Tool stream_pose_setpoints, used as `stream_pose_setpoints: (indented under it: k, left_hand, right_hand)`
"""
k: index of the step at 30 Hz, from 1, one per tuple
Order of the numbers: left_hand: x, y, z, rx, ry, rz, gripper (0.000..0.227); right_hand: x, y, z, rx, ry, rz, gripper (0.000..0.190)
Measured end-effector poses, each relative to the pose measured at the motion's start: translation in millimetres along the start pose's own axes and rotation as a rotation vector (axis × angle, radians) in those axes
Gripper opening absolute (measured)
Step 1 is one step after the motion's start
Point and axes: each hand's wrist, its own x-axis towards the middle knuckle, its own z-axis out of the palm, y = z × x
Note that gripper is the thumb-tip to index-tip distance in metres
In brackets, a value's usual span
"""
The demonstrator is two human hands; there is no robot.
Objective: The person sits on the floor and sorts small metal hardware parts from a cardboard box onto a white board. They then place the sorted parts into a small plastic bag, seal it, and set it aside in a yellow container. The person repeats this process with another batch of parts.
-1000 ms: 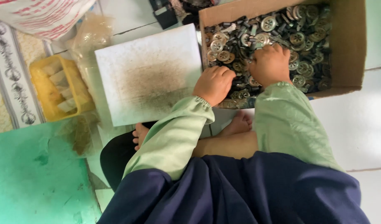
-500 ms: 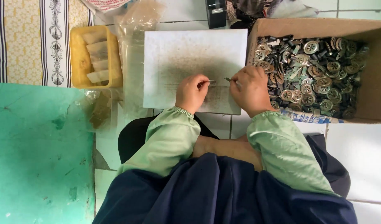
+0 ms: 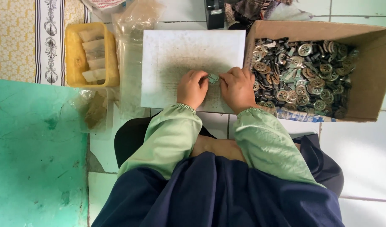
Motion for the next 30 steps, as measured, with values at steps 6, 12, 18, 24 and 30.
stream_pose_setpoints:
  k: [6, 12, 18, 24, 30]
  left_hand:
    - [1, 65, -16, -0.113, -0.112, 0.207, 0.007]
    - [13, 132, 53, -0.242, -0.223, 0.469, 0.009]
    - [38, 182, 119, -0.142, -0.424, 0.646, 0.009]
    - [31, 173, 202, 0.004, -0.568, 0.701, 0.017]
    - [31, 178, 210, 0.167, -0.815, 0.554, 0.042]
  right_hand:
    - [-50, 18, -92, 0.101, -0.34, -0.054, 0.023]
    - [-85, 177, -109, -0.029, -0.383, 0.312, 0.026]
    - [-85, 268, -99, 0.024, -0.313, 0.555, 0.031]
    - [-63, 276, -77, 0.066, -0.361, 0.597, 0.035]
    - [-51, 269, -56, -0.034, -0.402, 0.456, 0.03]
